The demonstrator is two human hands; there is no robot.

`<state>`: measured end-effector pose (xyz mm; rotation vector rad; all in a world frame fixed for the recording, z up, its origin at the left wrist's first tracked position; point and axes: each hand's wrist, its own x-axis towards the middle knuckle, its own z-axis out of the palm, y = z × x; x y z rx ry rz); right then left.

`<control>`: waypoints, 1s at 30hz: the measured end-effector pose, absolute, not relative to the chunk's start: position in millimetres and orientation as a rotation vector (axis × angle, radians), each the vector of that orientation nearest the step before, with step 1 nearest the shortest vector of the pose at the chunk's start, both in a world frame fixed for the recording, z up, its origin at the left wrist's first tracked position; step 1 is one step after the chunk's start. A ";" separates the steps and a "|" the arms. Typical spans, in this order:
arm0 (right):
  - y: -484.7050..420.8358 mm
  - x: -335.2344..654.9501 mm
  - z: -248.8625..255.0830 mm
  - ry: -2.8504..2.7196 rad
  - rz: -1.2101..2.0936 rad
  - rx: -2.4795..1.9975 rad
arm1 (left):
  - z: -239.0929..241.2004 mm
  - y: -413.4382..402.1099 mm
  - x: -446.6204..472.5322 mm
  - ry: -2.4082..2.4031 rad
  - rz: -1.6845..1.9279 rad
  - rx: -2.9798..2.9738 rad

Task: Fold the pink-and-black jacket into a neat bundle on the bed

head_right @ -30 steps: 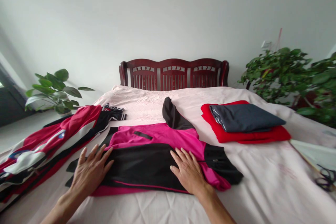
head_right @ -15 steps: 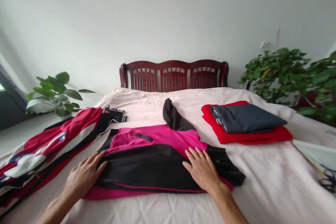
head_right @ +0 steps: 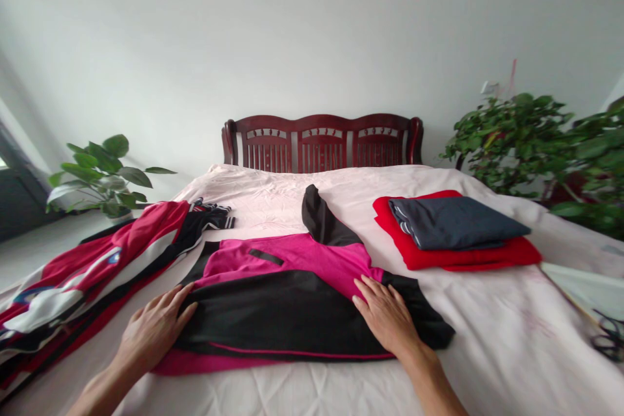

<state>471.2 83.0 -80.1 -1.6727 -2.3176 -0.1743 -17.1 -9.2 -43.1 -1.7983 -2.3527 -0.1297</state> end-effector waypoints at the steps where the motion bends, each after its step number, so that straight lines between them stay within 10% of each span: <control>1: 83.2 471.2 -79.6 -2.313 -0.161 -1.671 | -43.9 -8.9 -17.5 -2.351 -0.127 -1.797; 30: 86.5 472.8 -79.9 -2.271 -0.102 -1.651 | -52.1 -6.3 -23.5 -2.298 -0.204 -1.811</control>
